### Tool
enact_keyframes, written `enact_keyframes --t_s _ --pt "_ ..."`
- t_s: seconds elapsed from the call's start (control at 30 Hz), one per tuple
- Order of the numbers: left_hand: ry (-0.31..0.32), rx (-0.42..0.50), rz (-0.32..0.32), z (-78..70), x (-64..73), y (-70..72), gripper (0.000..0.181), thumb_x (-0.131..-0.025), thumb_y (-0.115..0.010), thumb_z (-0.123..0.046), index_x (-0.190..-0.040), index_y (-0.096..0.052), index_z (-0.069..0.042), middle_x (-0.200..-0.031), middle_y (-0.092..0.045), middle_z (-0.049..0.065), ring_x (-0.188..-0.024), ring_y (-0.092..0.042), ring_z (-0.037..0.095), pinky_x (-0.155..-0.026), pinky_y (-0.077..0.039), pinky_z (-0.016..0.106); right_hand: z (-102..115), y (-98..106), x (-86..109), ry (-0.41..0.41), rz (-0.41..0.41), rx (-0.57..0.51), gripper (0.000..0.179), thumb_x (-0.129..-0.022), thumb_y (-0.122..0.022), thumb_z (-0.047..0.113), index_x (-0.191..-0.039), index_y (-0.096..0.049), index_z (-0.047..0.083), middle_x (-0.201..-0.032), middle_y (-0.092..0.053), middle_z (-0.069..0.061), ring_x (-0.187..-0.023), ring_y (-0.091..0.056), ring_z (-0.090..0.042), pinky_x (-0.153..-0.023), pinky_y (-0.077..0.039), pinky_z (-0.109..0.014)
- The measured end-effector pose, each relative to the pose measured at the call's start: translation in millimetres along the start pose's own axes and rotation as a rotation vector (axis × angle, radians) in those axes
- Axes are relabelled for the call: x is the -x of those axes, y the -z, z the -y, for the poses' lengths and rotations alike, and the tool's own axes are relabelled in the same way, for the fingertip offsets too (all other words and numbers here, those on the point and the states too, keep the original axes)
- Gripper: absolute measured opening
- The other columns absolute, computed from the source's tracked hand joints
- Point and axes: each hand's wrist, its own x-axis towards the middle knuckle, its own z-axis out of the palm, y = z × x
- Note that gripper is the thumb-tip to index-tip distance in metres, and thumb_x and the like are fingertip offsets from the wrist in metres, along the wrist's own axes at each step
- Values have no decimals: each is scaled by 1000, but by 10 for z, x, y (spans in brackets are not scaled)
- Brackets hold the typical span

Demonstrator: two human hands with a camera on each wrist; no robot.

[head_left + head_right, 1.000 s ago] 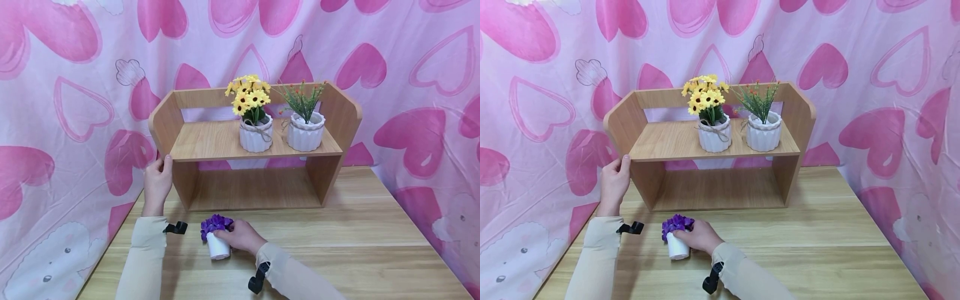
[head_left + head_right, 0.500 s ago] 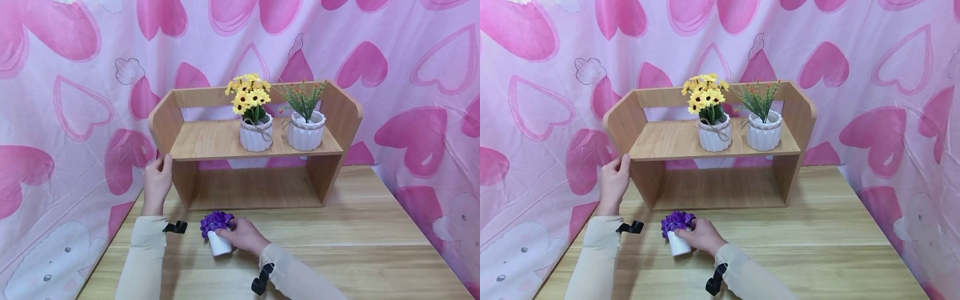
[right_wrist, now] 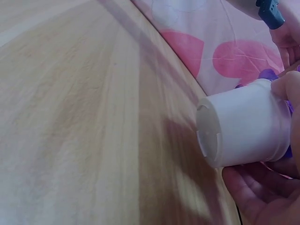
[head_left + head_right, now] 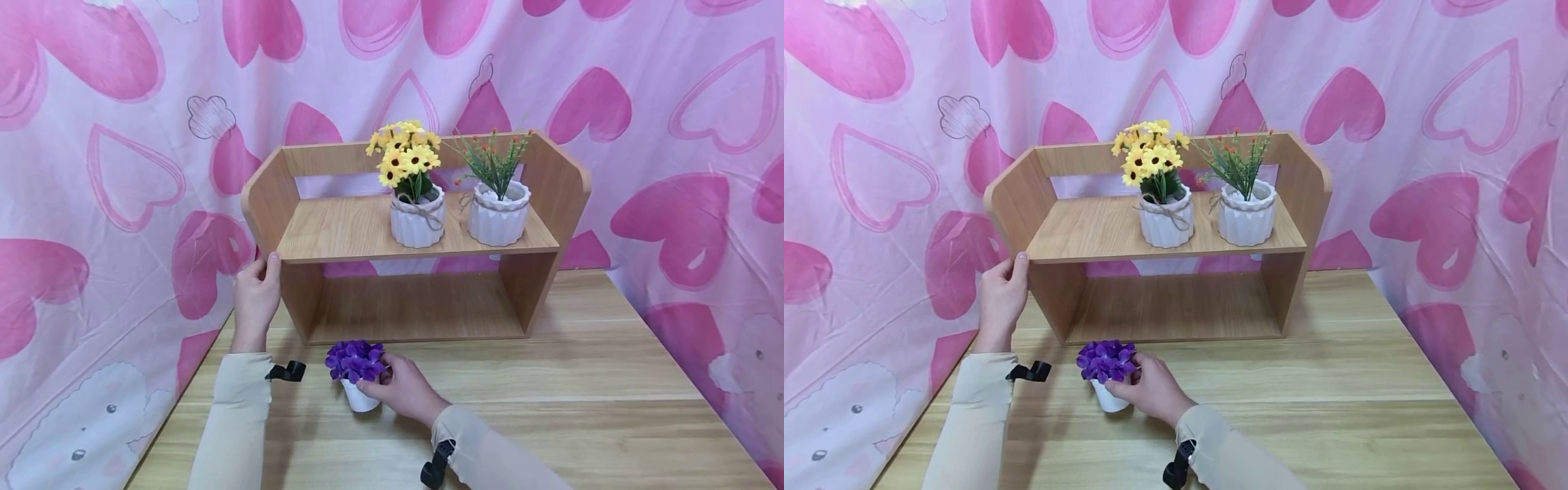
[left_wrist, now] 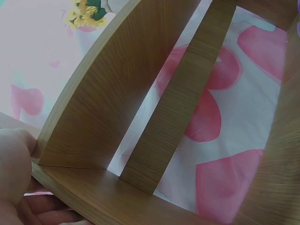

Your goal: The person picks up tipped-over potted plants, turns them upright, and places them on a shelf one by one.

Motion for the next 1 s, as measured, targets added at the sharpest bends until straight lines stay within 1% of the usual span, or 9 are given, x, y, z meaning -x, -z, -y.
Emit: enact_keyframes --t_s 0.07,0.17,0.23,0.37,0.4,0.57,0.73,0.87,1.0 --pt "1 0 0 3 -3 2 57 -111 -50 -50 -139 -73 -6 -136 -73 23 -117 -67 37 -94 -55 49 -21 -3 4 10 -6 -12 59 -92 -83 47 -130 -68 3 -113 -73 -6 -98 -66 -16 -85 -56 -34" --pt "-2 -2 -6 8 -10 5 57 -111 -50 -50 -137 -74 -5 -133 -74 23 -114 -67 36 -88 -55 43 -45 -3 12 17 -8 -24 60 -93 -83 45 -134 -67 5 -120 -72 -7 -105 -67 -18 -92 -58 -36" --pt "-7 -10 -11 10 -10 6 57 -110 -50 -50 -134 -75 -5 -130 -76 23 -110 -66 34 -83 -53 36 -62 2 26 27 -13 -24 63 -92 -84 45 -137 -66 6 -125 -71 -9 -113 -68 -21 -100 -57 -43" --pt "-9 -16 -12 11 -6 2 57 -111 -50 -49 -131 -76 -3 -125 -76 24 -106 -66 34 -78 -51 31 -102 10 72 60 -17 -31 69 -90 -86 44 -143 -63 5 -134 -67 -10 -127 -65 -28 -113 -50 -55" --pt "-11 -20 -14 11 -5 0 56 -110 -51 -49 -129 -77 -2 -122 -77 25 -104 -65 34 -75 -48 29 -117 8 83 73 -21 -25 70 -89 -86 44 -144 -63 6 -136 -67 -9 -129 -63 -29 -115 -48 -56" --pt "-4 -20 -14 1 -4 -3 57 -110 -51 -50 -127 -77 -2 -122 -77 25 -105 -65 35 -77 -49 33 -159 -2 122 142 -32 -2 69 -87 -89 40 -142 -63 7 -135 -67 -4 -130 -64 -26 -117 -48 -52" --pt "4 -14 -7 -7 -4 -3 57 -110 -51 -50 -133 -75 -3 -131 -75 23 -112 -67 36 -84 -51 37 -173 -7 147 180 -23 12 65 -87 -89 37 -140 -64 10 -135 -68 -2 -130 -64 -24 -117 -49 -48" --pt "5 -14 -7 -6 -2 0 57 -110 -51 -50 -131 -76 -3 -128 -76 24 -109 -66 36 -82 -51 38 -189 -14 155 197 -18 18 65 -86 -90 34 -140 -64 9 -135 -69 -3 -130 -64 -24 -118 -49 -47" --pt "10 -7 -5 -2 0 0 58 -110 -51 -51 -133 -75 -3 -130 -75 24 -112 -68 35 -89 -55 44 -215 -29 156 181 -1 -14 66 -85 -91 30 -141 -63 8 -137 -67 -4 -132 -64 -26 -118 -50 -45"
